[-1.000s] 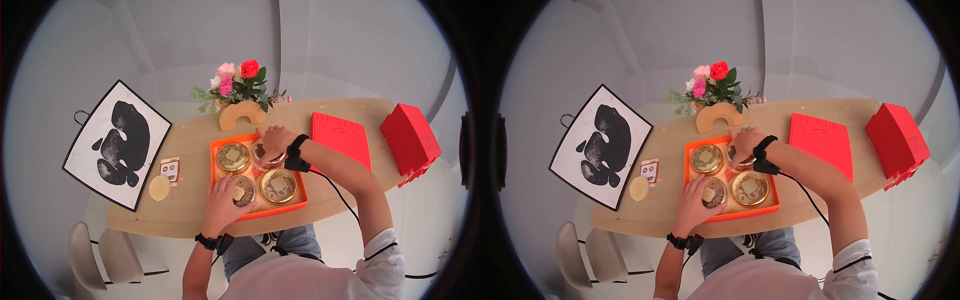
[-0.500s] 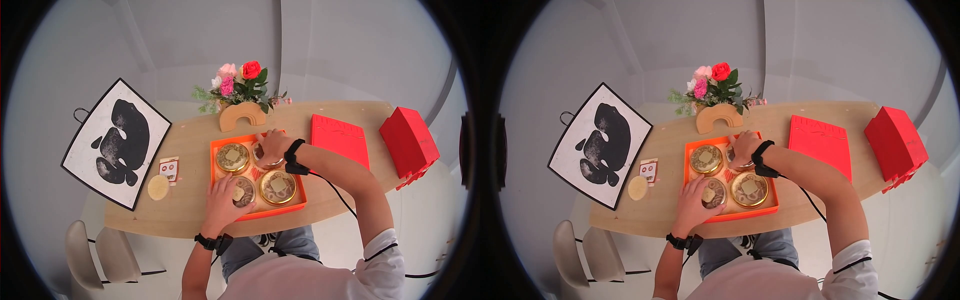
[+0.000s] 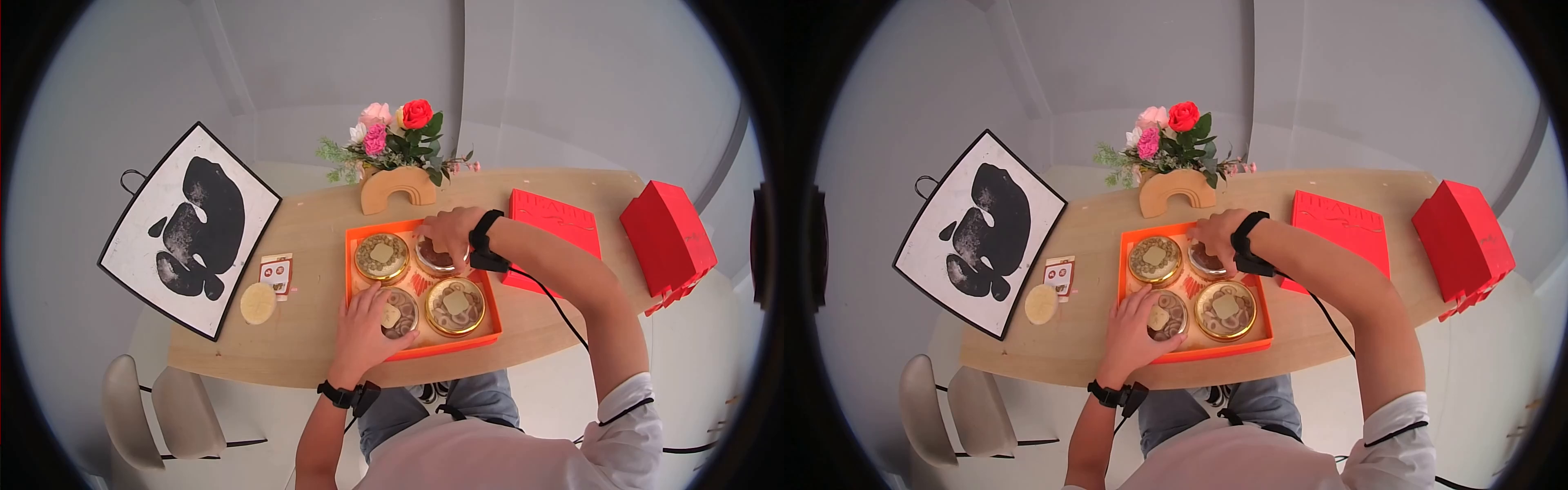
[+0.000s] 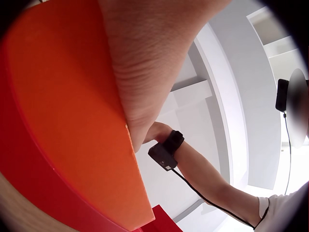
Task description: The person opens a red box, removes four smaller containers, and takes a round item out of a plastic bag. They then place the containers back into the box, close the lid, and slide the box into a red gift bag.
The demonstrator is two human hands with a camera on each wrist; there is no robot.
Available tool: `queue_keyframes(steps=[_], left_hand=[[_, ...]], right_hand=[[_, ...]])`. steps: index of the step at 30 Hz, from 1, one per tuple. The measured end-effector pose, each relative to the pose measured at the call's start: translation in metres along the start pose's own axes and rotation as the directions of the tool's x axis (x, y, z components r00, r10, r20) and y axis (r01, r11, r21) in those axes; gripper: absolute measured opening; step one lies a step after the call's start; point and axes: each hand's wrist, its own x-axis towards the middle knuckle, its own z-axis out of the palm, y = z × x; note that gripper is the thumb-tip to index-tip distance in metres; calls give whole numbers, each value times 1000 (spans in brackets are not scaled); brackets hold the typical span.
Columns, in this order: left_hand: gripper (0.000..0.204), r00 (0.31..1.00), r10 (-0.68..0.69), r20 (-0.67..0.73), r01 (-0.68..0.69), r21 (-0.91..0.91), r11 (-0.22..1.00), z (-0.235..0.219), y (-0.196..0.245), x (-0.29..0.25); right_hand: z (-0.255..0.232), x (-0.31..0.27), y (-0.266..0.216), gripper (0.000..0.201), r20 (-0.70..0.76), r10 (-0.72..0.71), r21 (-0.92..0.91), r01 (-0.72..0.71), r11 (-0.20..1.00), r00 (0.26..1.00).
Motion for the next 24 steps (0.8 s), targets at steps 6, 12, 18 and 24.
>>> queue_keyframes(steps=[6,12,18,24], left_hand=[[86,1000,-7,4,7,21,1000,0,-1,1],[85,1000,-2,0,2,8,1000,1,-1,0],[85,1000,4,-7,-4,0,1000,1,-1,0],[85,1000,9,-8,-9,4,1000,0,0,0]], right_hand=[[22,5,0,109,-134,-62,-28,59,998,989],[23,-3,0,105,-192,-58,-17,56,998,980],[16,-15,-3,105,-206,-57,4,59,998,977],[9,-19,-1,110,-207,-3,-5,2,1000,978]])
